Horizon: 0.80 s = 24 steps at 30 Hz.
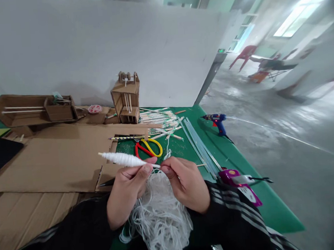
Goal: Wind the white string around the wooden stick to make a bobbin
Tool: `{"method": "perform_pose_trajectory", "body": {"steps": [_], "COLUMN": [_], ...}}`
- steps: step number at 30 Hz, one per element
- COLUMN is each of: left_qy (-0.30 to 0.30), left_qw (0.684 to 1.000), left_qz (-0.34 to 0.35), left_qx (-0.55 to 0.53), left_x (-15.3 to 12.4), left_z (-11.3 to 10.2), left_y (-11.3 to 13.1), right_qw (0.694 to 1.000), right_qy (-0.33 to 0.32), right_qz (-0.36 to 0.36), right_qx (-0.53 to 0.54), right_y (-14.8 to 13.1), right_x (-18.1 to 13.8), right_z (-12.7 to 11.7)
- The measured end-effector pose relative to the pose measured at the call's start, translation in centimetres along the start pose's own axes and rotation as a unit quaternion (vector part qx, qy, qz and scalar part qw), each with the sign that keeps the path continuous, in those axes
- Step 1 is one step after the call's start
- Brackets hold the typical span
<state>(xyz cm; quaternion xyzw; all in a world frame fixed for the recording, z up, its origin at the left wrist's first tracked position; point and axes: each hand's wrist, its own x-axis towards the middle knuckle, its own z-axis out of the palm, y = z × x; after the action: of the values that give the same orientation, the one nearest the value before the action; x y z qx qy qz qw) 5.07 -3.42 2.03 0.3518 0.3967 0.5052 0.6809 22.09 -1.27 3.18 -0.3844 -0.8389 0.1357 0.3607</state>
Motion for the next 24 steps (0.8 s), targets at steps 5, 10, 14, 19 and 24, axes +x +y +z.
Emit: {"method": "perform_pose_trajectory", "body": {"steps": [5, 10, 14, 19, 24], "left_qy": [0.013, 0.011, 0.013, 0.007, 0.009], "left_qw": [1.000, 1.000, 1.000, 1.000, 1.000], "left_qz": [0.010, 0.002, 0.003, 0.004, -0.001], "left_qx": [0.002, 0.005, 0.004, 0.000, -0.004], "left_x": [0.02, 0.09, 0.08, 0.07, 0.09], "left_z": [0.06, 0.03, 0.08, 0.02, 0.08], "left_y": [0.07, 0.05, 0.26, 0.29, 0.27], "right_qw": [0.999, 1.000, 1.000, 0.999, 1.000], "right_qy": [0.003, 0.004, -0.003, 0.001, 0.004], "right_qz": [0.030, 0.012, 0.025, 0.021, 0.004], "right_qx": [0.041, 0.014, 0.015, 0.032, 0.016], "right_y": [-0.06, 0.17, 0.16, 0.04, 0.20], "right_x": [-0.09, -0.11, -0.07, -0.07, -0.02], "right_z": [0.11, -0.07, -0.08, -0.06, -0.10]}}
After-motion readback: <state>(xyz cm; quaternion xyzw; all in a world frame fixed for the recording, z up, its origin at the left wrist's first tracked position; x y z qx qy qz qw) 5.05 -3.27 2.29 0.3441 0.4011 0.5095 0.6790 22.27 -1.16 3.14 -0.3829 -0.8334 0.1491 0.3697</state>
